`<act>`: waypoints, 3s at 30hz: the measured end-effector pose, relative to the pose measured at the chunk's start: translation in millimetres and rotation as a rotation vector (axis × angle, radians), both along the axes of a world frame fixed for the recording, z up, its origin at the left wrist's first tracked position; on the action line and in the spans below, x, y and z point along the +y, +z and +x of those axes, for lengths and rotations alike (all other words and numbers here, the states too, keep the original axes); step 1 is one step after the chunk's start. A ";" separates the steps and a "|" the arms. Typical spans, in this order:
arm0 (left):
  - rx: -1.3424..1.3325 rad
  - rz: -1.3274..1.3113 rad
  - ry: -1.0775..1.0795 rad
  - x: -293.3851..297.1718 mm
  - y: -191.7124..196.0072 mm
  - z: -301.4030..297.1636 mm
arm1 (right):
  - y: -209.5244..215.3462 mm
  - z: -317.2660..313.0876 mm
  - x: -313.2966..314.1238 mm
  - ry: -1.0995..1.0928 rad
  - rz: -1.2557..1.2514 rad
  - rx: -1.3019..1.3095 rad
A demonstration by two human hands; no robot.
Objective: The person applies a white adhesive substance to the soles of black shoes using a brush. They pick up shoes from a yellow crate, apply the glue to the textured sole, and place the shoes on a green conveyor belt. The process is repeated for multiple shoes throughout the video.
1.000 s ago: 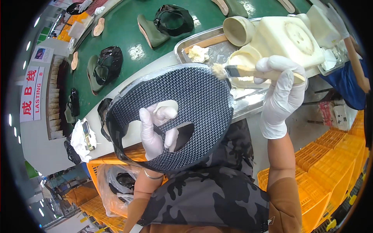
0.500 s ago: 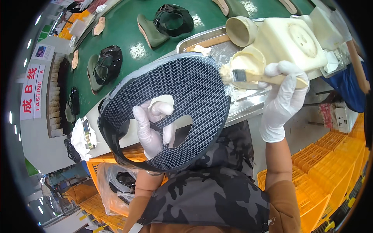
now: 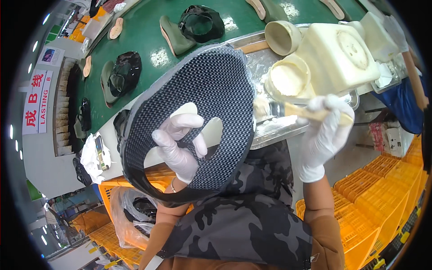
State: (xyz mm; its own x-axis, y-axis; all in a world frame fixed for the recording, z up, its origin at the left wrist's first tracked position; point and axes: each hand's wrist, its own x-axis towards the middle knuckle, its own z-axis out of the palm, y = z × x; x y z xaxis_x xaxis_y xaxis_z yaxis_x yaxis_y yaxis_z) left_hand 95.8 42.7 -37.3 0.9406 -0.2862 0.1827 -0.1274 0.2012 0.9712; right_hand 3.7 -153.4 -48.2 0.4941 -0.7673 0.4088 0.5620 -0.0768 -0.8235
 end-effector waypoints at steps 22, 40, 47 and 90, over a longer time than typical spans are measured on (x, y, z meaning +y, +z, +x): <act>-0.417 0.100 0.029 8.4 -29.1 24.8 | 8.8 -14.6 22.2 0.416 0.177 0.269; -0.756 -0.195 0.292 -56.4 38.9 56.6 | 49.5 13.3 8.7 0.337 -1.157 0.363; 0.521 -0.760 -0.624 -43.5 38.9 42.9 | 58.3 25.7 -1.5 0.136 -1.457 0.395; -1.529 -0.119 -0.064 -51.0 -24.2 62.1 | 54.9 -14.1 -8.6 0.344 -0.304 0.288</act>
State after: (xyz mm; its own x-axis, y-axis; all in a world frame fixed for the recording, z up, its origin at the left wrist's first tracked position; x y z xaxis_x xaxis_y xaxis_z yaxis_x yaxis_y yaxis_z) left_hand 157.9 -8.3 -61.6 -0.1754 -0.2314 0.9569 -0.9457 0.3099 -0.0983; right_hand -10.4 -162.0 6.7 0.8208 -0.4098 0.3979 0.3515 -0.1867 -0.9174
